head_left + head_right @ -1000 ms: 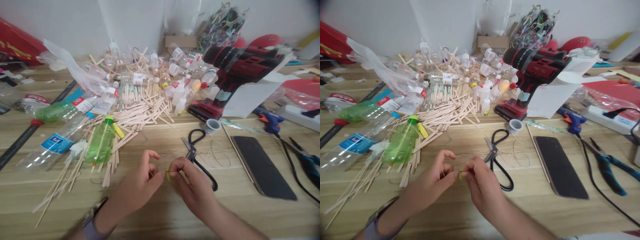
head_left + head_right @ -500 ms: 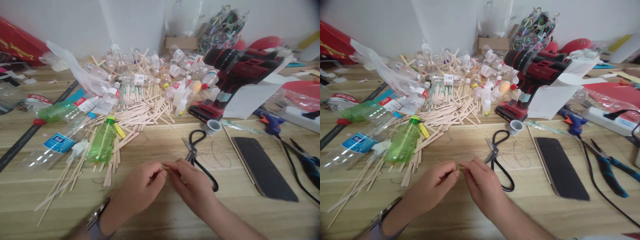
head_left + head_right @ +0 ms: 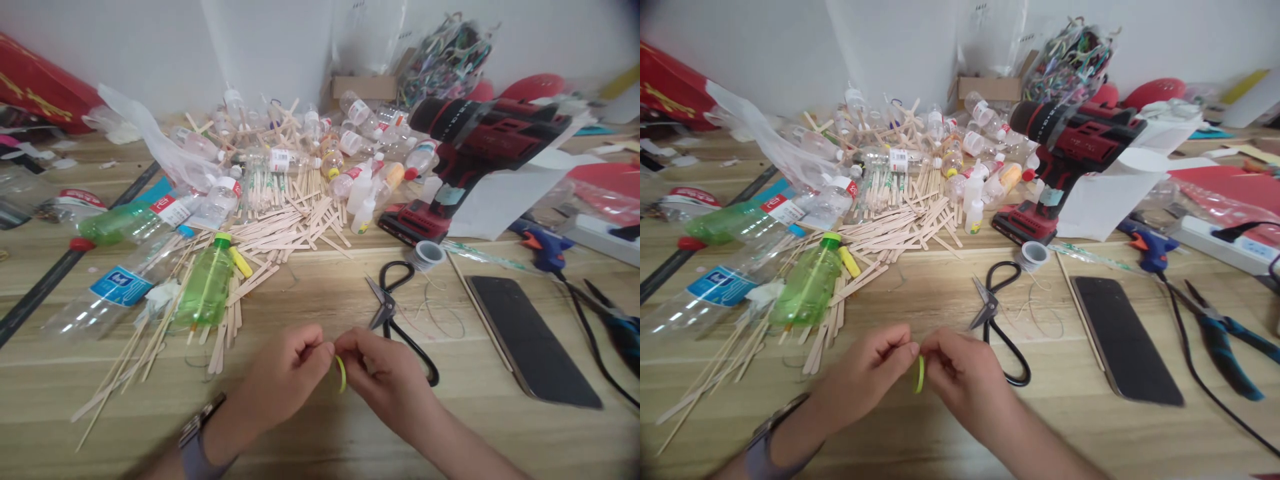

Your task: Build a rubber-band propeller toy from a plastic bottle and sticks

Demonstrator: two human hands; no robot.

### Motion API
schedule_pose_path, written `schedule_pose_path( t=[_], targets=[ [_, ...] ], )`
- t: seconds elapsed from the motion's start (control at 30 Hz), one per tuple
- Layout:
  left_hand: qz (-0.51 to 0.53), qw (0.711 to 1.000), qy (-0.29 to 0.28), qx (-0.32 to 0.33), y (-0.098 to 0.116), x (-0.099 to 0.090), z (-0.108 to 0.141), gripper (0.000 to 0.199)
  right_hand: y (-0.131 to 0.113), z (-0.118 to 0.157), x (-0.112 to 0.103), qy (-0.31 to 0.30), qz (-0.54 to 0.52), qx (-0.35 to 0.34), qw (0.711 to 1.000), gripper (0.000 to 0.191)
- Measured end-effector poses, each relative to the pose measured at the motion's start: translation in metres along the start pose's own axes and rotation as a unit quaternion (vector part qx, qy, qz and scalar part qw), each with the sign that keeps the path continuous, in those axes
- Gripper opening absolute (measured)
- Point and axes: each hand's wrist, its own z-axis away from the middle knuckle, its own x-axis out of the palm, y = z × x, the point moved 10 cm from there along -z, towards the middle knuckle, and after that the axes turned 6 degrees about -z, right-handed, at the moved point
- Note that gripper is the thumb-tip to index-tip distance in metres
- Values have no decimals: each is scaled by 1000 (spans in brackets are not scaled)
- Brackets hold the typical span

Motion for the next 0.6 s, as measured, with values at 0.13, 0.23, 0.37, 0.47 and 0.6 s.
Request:
schedule_pose_path(
  t=[0.13,0.23,0.37,0.47,0.6],
  targets=[
    [81,996,-32,-10,-2,7,1,34,6,-1,6,-32,-117,59,991,17],
    [167,984,-66,-10,-2,16,4,34,7,1,14,-66,-225,81,969,16],
    [275,955,-103,-25,-4,30,6,40,8,5,30,-111,-358,112,920,24],
    [355,929,-103,-32,-3,33,5,47,13,8,40,-120,-412,151,891,34],
    [401,909,-101,-40,-3,34,5,51,18,10,47,-117,-457,178,864,42]
  ],
)
